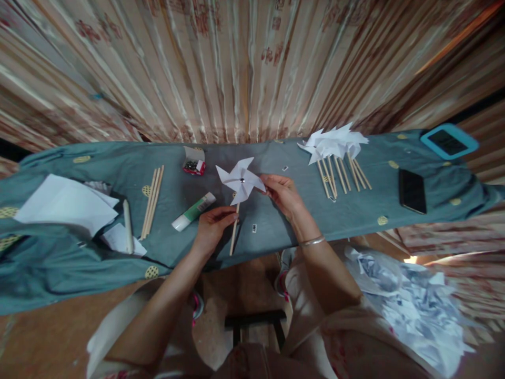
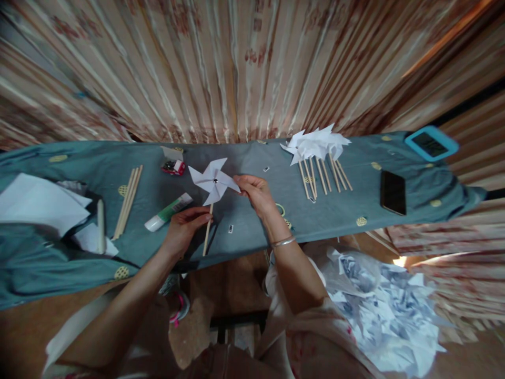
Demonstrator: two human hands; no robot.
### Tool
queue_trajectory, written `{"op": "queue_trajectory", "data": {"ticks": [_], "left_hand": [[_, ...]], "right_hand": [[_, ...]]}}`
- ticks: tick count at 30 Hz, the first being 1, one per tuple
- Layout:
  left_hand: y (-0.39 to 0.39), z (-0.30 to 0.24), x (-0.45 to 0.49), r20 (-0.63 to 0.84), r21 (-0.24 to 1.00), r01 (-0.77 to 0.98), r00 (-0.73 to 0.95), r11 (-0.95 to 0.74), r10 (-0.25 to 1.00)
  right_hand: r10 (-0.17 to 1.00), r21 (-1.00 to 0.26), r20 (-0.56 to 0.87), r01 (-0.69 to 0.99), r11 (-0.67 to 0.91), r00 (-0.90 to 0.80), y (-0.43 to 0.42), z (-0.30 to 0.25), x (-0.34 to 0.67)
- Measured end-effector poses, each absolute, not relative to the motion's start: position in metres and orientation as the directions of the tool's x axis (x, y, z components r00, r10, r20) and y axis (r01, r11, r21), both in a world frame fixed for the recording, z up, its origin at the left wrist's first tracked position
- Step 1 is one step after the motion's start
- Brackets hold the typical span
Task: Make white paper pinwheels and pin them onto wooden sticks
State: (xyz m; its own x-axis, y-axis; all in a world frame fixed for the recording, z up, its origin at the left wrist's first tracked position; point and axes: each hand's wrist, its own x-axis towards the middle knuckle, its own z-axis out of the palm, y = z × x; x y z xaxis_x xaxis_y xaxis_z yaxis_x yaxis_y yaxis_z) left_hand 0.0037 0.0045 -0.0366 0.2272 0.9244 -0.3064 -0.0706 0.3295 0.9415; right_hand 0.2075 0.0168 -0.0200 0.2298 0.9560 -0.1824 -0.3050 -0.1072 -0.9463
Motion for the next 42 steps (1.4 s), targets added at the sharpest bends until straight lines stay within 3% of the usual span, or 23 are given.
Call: {"op": "queue_trajectory", "data": {"ticks": [42], "left_hand": [[0.005, -0.036, 0.008, -0.352, 0.907, -0.18, 0.166, 0.38, 0.921]], "right_hand": [[0.946, -0.905, -0.307, -0.342, -0.254, 0.108, 0.012, -0.017, 0.192]]}}
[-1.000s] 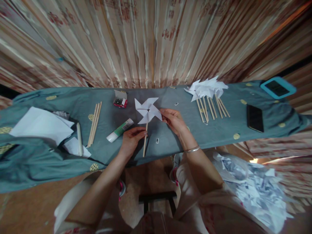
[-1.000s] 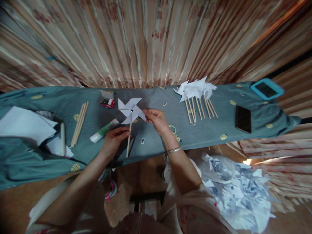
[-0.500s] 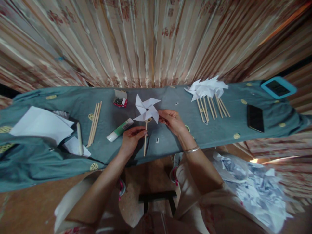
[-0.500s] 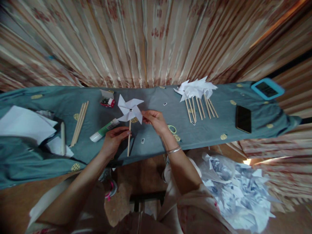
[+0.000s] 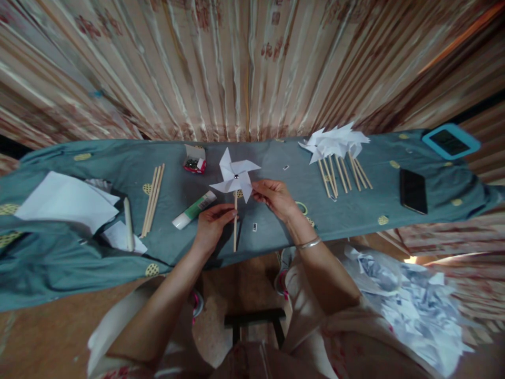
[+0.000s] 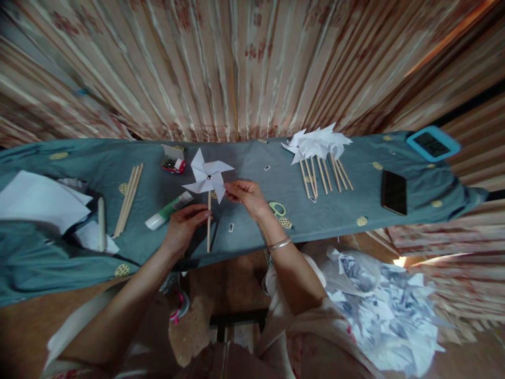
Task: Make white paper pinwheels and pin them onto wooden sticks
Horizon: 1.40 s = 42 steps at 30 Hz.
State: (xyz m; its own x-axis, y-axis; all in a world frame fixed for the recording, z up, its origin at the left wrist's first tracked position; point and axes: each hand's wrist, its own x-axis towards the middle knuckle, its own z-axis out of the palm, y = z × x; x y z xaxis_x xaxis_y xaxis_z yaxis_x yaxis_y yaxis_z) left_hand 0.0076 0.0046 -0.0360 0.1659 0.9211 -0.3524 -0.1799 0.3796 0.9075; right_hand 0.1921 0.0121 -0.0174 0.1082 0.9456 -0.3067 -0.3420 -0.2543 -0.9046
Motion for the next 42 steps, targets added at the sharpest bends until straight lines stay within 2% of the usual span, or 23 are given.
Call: {"op": "queue_trajectory", "data": {"ticks": [42], "left_hand": [[0.0037, -0.0364, 0.0077, -0.338, 0.919, -0.149, 0.179, 0.365, 0.924]], "right_hand": [[0.948, -0.907, -0.308, -0.323, -0.269, 0.075, 0.0126, -0.0249, 0.1887]]}}
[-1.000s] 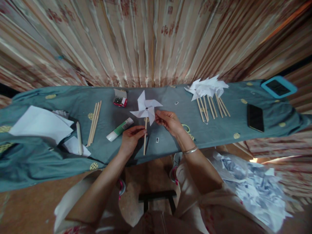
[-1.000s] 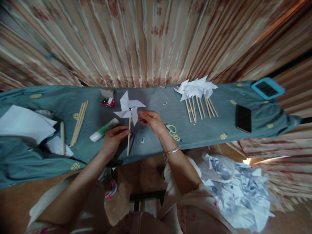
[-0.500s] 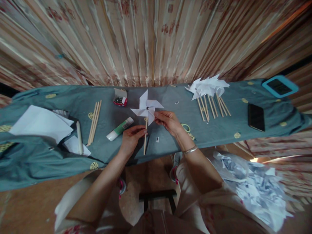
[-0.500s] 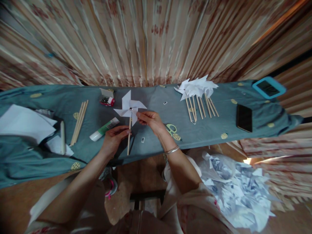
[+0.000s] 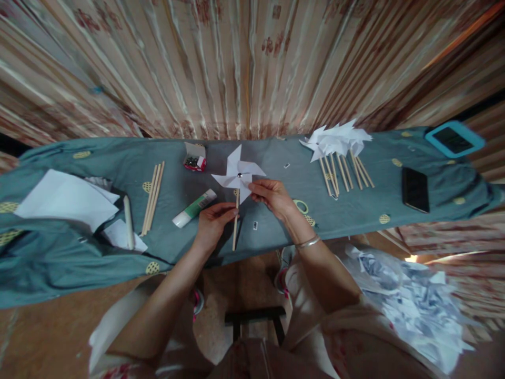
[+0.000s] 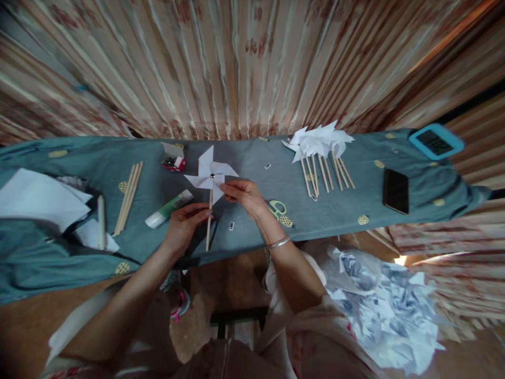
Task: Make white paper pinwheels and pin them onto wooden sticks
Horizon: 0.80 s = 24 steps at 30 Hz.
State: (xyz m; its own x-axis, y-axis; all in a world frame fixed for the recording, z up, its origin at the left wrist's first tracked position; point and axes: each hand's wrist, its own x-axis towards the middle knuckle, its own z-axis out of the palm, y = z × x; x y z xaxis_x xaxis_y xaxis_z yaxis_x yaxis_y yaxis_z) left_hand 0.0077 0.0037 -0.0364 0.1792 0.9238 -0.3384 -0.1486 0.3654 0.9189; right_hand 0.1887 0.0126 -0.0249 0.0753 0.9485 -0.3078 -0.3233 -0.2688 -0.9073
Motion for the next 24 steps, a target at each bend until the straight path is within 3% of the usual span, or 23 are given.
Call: {"op": "queue_trajectory", "data": {"ticks": [24], "left_hand": [[0.003, -0.037, 0.006, -0.314, 0.925, -0.154, 0.205, 0.347, 0.927]], "right_hand": [[0.934, -0.889, -0.356, -0.32, -0.327, 0.033, 0.01, -0.023, 0.174]]}}
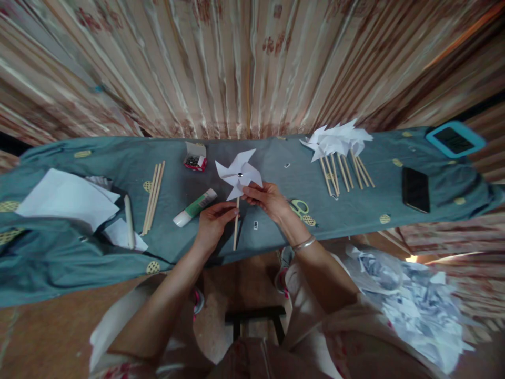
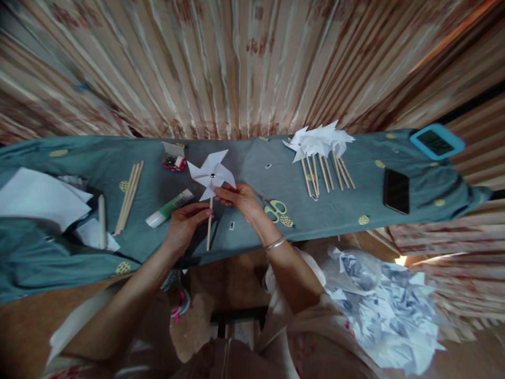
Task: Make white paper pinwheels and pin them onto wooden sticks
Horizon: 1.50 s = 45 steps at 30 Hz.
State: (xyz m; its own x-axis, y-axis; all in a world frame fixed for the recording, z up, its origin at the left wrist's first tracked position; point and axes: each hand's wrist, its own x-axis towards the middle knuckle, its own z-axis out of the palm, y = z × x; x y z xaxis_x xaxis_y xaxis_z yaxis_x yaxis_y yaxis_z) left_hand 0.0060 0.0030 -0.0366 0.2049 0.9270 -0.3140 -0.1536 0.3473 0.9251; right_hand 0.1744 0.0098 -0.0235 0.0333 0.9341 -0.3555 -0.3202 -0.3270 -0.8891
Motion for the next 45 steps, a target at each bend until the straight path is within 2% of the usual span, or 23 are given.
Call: {"op": "queue_trajectory", "data": {"ticks": [19, 45], "left_hand": [[0.0021, -0.0338, 0.0072, -0.323, 0.922, -0.148, 0.217, 0.358, 0.921], [0.0009, -0.0333, 0.0072, -0.284, 0.948, -0.076, 0.227, 0.308, 0.932]], "right_hand": [[0.931, -0.895, -0.36, -0.305, -0.325, 0.063, 0.0108, -0.0238, 0.1716], [0.942, -0.938, -0.316, -0.184, -0.293, 0.114, 0.0108, -0.025, 0.171]]}}
